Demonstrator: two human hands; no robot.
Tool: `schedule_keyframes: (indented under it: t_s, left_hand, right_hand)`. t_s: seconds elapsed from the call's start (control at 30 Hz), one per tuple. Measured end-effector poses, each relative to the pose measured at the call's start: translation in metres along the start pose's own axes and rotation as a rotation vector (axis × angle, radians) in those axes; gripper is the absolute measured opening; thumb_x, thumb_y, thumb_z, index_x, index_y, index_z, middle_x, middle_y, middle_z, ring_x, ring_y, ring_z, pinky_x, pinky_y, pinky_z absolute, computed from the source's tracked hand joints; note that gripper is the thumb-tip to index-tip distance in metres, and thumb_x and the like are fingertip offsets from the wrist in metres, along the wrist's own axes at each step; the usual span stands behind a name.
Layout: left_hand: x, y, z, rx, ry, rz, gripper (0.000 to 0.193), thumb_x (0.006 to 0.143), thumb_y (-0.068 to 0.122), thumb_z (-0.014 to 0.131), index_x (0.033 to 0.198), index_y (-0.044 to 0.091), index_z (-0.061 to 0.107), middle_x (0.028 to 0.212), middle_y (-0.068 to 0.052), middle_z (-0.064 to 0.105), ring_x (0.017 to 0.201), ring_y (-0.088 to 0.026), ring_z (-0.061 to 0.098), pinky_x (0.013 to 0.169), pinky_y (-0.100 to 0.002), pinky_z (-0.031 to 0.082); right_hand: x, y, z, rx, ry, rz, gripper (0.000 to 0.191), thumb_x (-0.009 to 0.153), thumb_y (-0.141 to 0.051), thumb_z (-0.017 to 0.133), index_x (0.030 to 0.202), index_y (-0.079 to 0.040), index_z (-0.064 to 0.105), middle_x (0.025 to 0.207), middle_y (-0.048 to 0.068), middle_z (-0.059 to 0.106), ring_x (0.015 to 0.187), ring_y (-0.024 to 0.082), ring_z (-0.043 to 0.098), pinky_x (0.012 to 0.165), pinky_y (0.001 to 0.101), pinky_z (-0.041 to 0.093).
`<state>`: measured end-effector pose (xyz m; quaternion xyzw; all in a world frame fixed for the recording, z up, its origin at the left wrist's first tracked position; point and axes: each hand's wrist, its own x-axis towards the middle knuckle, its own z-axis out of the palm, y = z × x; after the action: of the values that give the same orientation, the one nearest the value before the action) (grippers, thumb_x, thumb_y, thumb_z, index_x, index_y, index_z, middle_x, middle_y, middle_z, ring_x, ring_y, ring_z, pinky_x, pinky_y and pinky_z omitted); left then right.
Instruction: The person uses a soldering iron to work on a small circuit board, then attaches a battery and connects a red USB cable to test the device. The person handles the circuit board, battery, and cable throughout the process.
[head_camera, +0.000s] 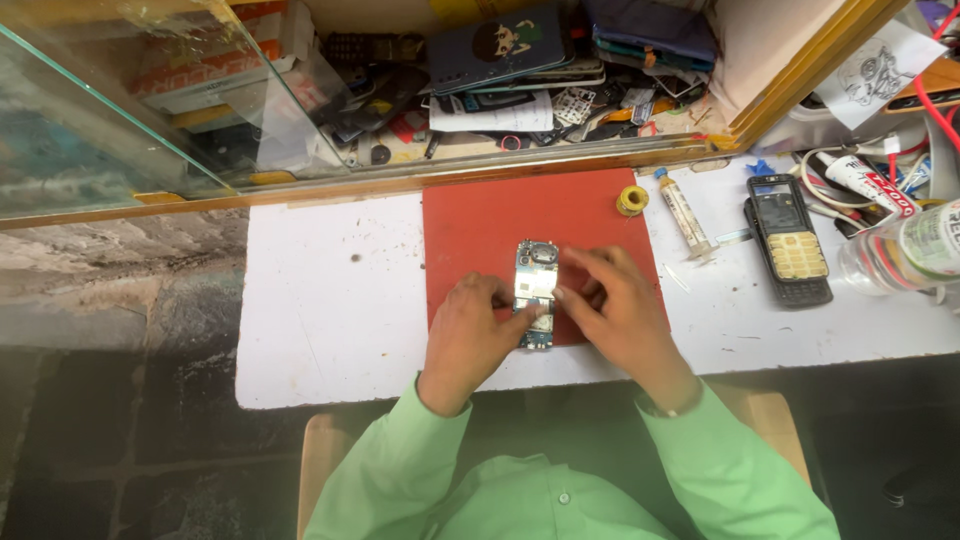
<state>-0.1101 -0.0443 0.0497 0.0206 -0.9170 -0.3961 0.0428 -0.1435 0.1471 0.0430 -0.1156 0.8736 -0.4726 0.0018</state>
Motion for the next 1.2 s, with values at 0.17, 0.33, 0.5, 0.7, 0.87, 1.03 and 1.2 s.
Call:
schedule_keyframes:
  t_s: [0.17, 0.33, 0.5, 0.7, 0.87, 1.03, 1.2]
  left_hand:
    - [-0.003, -0.01, -0.01, -0.136, -0.058, -0.023, 0.025, 0.077, 0.021, 0.083, 0.081, 0.0, 0.07, 0.083, -0.012, 0.069, 0.073, -0.026, 0.068, 0.067, -0.039, 0.054]
    - [-0.003, -0.013, -0.008, -0.111, -0.011, -0.063, 0.02, 0.079, 0.017, 0.082, 0.079, 0.002, 0.07, 0.081, -0.01, 0.069, 0.07, -0.025, 0.066, 0.063, -0.039, 0.052]
    - [-0.003, -0.015, -0.005, -0.084, 0.002, -0.053, 0.021, 0.08, 0.019, 0.082, 0.082, 0.003, 0.069, 0.082, -0.009, 0.069, 0.072, -0.026, 0.065, 0.064, -0.04, 0.051]
    - [-0.005, -0.011, -0.001, -0.048, 0.05, 0.05, 0.029, 0.082, 0.021, 0.08, 0.101, 0.003, 0.069, 0.089, -0.012, 0.068, 0.084, -0.031, 0.064, 0.072, -0.043, 0.051]
    - [0.0, -0.005, 0.003, -0.177, 0.052, 0.12, 0.029, 0.084, 0.024, 0.081, 0.102, 0.003, 0.072, 0.09, -0.011, 0.07, 0.084, -0.024, 0.067, 0.075, -0.037, 0.053]
    - [0.014, -0.008, 0.006, -0.751, -0.257, -0.155, 0.03, 0.093, 0.019, 0.071, 0.115, -0.001, 0.067, 0.091, -0.008, 0.073, 0.08, -0.011, 0.066, 0.071, -0.028, 0.055]
    - [0.024, -0.011, 0.025, -1.075, -0.353, -0.077, 0.029, 0.1, 0.016, 0.065, 0.12, -0.005, 0.062, 0.095, -0.009, 0.077, 0.084, -0.01, 0.07, 0.076, -0.025, 0.057]
  right_hand:
    - [0.024, -0.001, 0.016, -0.233, 0.031, -0.195, 0.058, 0.085, -0.024, 0.082, 0.134, -0.002, 0.061, 0.118, 0.017, 0.053, 0.105, 0.034, 0.061, 0.087, 0.0424, 0.053]
    - [0.028, 0.0, 0.018, -0.27, -0.013, -0.13, 0.061, 0.078, -0.024, 0.084, 0.133, -0.007, 0.063, 0.119, 0.016, 0.051, 0.107, 0.034, 0.061, 0.088, 0.0437, 0.053]
    - [0.032, 0.002, 0.017, -0.256, -0.039, -0.104, 0.064, 0.078, -0.025, 0.085, 0.135, -0.006, 0.061, 0.121, 0.016, 0.05, 0.107, 0.033, 0.061, 0.088, 0.0432, 0.054]
    - [0.034, -0.001, 0.018, -0.174, -0.041, -0.047, 0.059, 0.073, -0.018, 0.087, 0.125, -0.005, 0.061, 0.119, 0.015, 0.052, 0.101, 0.029, 0.062, 0.085, 0.0396, 0.055]
    - [0.027, -0.001, 0.011, 0.331, -0.162, 0.094, 0.045, 0.081, -0.007, 0.079, 0.118, -0.006, 0.054, 0.099, 0.004, 0.068, 0.085, 0.013, 0.067, 0.074, 0.029, 0.057]
    - [0.024, 0.006, 0.0, 0.848, -0.241, 0.05, 0.039, 0.091, -0.001, 0.074, 0.122, -0.006, 0.052, 0.1, 0.002, 0.068, 0.09, 0.007, 0.062, 0.082, 0.0246, 0.053]
    - [0.018, 0.018, -0.025, 0.487, 0.018, -0.061, 0.047, 0.085, -0.008, 0.081, 0.127, -0.01, 0.059, 0.106, 0.001, 0.062, 0.092, 0.009, 0.058, 0.082, 0.0251, 0.051]
